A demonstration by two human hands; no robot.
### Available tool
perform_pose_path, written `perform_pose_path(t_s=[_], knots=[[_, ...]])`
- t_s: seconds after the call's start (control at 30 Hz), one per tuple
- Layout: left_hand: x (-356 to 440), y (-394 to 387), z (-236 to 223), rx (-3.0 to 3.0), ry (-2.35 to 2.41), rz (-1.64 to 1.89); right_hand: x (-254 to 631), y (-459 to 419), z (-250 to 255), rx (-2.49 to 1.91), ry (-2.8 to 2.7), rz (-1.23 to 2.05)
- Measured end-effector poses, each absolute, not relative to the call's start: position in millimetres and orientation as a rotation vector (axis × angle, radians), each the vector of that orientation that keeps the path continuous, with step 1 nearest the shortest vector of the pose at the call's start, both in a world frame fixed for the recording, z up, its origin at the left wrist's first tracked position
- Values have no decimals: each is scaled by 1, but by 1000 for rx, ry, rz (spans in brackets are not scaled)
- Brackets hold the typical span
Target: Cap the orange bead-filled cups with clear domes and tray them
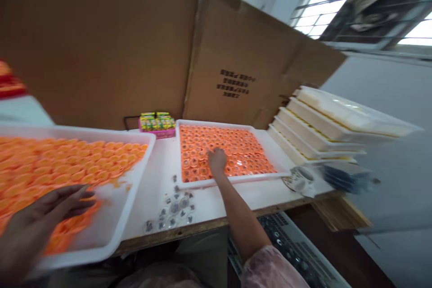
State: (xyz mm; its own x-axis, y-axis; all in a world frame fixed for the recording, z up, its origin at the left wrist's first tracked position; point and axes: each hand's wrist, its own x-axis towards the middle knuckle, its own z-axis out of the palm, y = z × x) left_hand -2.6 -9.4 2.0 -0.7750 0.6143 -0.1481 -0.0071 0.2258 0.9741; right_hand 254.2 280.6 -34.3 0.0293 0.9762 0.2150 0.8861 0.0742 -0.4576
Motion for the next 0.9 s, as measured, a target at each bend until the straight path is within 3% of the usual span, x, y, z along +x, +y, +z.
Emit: perform_pose_path(t_s=[0.1,0.2,0.33,0.43,0.6,0.9], knots=[[-8,-14,9,425,1838,1891,230,248,-20,-1611,-1947,259],[-17,-16,8,343,1635,2219,191,201,-1,-1064,-2010,477],[-27,-20,10,317,1489,2342,132,131,18,-370,-2433,829],[-32,-23,12,296,1487,2374,95,101,12,-58,-2788,788],[-38,-26,5,214,1508,2345,56,95,-9,-210,-3052,557],[-39,-26,-3,224,1538,2249,40,94,-14,-346,-3168,559]])
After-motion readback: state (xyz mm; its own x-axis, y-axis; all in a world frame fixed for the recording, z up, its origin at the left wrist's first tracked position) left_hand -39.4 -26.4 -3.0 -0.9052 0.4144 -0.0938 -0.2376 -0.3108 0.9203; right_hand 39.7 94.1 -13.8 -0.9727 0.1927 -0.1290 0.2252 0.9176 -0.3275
